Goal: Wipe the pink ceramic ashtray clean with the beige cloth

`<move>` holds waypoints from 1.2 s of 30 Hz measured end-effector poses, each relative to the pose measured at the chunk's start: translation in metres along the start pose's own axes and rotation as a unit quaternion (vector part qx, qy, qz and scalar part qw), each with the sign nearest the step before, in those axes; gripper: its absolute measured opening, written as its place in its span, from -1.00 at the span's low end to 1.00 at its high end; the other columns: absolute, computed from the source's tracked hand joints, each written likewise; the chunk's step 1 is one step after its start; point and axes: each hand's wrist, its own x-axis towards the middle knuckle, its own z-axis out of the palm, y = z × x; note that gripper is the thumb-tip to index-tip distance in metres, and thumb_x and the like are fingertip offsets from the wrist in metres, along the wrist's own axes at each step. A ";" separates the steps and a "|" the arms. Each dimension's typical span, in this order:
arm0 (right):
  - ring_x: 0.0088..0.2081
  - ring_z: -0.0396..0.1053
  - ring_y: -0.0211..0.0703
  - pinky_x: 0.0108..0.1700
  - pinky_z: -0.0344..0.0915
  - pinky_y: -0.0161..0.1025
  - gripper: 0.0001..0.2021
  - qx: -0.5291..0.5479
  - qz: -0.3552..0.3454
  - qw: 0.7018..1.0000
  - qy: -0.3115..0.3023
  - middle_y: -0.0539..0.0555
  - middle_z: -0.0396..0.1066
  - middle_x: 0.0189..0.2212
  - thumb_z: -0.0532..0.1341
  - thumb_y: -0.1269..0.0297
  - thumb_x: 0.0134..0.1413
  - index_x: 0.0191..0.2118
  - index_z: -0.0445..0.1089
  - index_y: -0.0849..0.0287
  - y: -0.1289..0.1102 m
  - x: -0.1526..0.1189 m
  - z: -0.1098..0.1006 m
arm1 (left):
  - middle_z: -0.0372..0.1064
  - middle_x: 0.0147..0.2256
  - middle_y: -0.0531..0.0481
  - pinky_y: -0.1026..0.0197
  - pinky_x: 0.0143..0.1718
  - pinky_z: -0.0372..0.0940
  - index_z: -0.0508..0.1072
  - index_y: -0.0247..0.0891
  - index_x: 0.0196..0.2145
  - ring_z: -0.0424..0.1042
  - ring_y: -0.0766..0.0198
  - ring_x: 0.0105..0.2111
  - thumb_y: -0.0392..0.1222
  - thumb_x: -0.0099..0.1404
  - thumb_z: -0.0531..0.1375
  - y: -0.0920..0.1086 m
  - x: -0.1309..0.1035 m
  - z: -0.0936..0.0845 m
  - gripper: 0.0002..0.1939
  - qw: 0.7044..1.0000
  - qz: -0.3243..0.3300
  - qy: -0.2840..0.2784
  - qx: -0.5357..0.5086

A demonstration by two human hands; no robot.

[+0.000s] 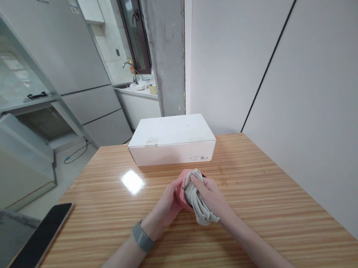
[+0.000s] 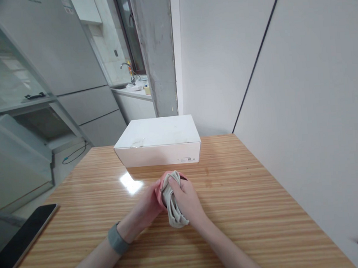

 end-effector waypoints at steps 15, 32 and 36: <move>-0.47 0.21 -0.22 -0.35 0.09 -0.25 -0.60 -0.192 -0.151 0.963 -0.117 -0.04 0.24 -0.58 0.00 0.18 0.30 -0.58 0.19 0.14 -0.006 -0.016 0.007 | 0.58 -0.25 -0.24 0.05 0.06 0.25 0.55 -0.43 -0.15 0.53 0.02 -0.18 0.19 0.31 0.07 0.011 -0.009 0.009 -0.43 0.998 -0.060 0.020 -0.016; -0.64 0.05 -0.30 -0.58 -0.03 -0.30 -0.50 0.158 0.105 0.981 0.049 -0.10 0.16 -0.72 0.30 -0.23 -0.25 -0.61 0.23 0.14 0.001 -0.006 0.014 | 0.48 -0.01 -0.20 0.10 0.20 0.09 0.47 -0.40 0.02 0.34 0.04 0.11 0.10 0.32 0.08 -0.004 -0.001 0.002 -0.46 0.998 0.028 0.024 -0.042; -0.63 0.02 -0.31 -0.57 -0.05 -0.31 -0.50 0.129 0.078 0.987 0.048 -0.10 0.14 -0.70 0.27 -0.23 -0.18 -0.61 0.21 0.15 0.004 -0.007 0.014 | 0.47 0.00 -0.20 0.10 0.19 0.10 0.47 -0.40 0.03 0.33 0.03 0.11 0.07 0.33 0.07 -0.002 -0.003 0.002 -0.48 0.999 0.033 0.004 -0.023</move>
